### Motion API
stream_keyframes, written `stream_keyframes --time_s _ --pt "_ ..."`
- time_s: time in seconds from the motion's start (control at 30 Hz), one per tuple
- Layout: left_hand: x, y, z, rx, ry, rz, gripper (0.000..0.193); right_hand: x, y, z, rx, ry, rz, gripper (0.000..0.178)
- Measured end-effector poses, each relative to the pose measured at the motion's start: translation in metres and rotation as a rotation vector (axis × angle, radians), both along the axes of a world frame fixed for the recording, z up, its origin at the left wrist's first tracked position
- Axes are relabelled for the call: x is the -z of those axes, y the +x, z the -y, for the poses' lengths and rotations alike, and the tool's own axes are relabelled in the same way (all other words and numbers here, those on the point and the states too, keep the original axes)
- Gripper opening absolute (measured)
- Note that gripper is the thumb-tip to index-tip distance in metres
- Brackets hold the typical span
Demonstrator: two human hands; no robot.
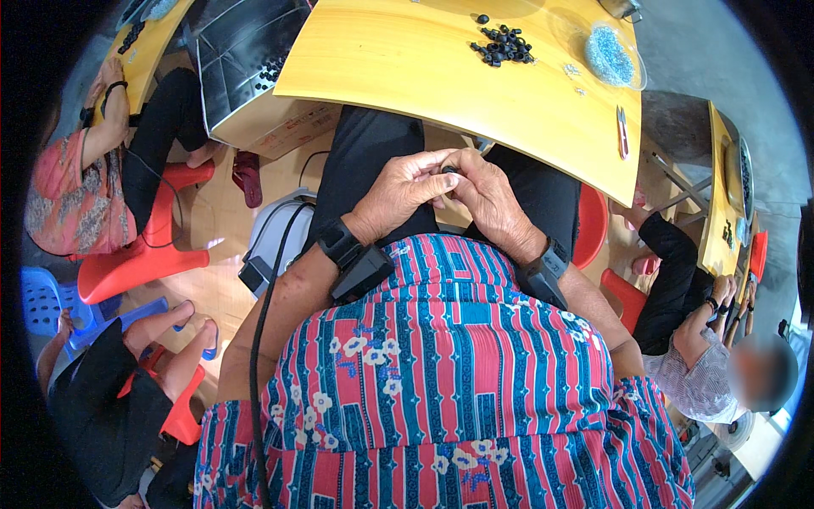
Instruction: Assembling small plastic components by hand by fitting rubber or plastic rings onto black parts.
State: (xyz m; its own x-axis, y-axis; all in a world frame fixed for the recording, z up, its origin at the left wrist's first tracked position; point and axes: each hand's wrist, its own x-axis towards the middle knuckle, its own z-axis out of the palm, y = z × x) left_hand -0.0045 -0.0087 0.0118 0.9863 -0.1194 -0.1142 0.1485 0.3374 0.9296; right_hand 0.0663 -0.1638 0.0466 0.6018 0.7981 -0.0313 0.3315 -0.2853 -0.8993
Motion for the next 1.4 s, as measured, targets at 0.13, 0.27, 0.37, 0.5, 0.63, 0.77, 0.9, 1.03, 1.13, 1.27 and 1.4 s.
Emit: stream_keyframes --time_s 0.13,0.27,0.37,0.5,0.63,0.77,0.9,1.03,1.13,1.27,1.4 --pt "0.007 0.000 0.003 -0.023 -0.005 0.028 0.044 0.007 0.000 0.000 0.010 0.014 0.066 0.016" --pt "0.008 0.000 0.003 -0.049 -0.007 0.010 0.042 0.006 -0.001 -0.004 0.019 0.042 0.022 0.017" --pt "0.012 0.001 0.003 -0.055 -0.024 0.022 0.040 0.006 0.001 -0.005 0.026 -0.013 -0.122 0.012" --pt "0.012 0.003 0.005 -0.066 -0.036 0.019 0.040 0.018 0.004 -0.004 0.059 0.019 -0.126 0.012" --pt "0.012 0.001 0.007 -0.077 -0.027 -0.017 0.039 0.012 0.000 -0.006 0.054 0.038 -0.057 0.012" --pt "0.011 0.000 0.006 -0.059 0.005 -0.015 0.039 0.014 -0.001 -0.006 0.066 -0.001 -0.005 0.013" --pt "0.015 0.001 0.006 -0.062 0.008 -0.006 0.040 0.014 0.000 -0.009 0.093 -0.043 0.003 0.013" --pt "0.015 0.002 0.008 -0.080 -0.021 0.012 0.039 0.019 0.001 -0.008 0.105 -0.058 0.003 0.015" --pt "0.014 0.006 0.009 -0.074 0.001 0.013 0.038 0.018 0.007 -0.005 0.127 0.022 -0.284 0.017" --pt "0.018 0.009 0.006 -0.158 -0.074 -0.011 0.032 0.015 0.020 0.000 0.108 0.233 -0.936 0.023" --pt "0.021 0.013 0.005 -0.189 0.000 0.040 0.025 0.013 0.020 0.003 0.098 0.326 -1.079 0.024"
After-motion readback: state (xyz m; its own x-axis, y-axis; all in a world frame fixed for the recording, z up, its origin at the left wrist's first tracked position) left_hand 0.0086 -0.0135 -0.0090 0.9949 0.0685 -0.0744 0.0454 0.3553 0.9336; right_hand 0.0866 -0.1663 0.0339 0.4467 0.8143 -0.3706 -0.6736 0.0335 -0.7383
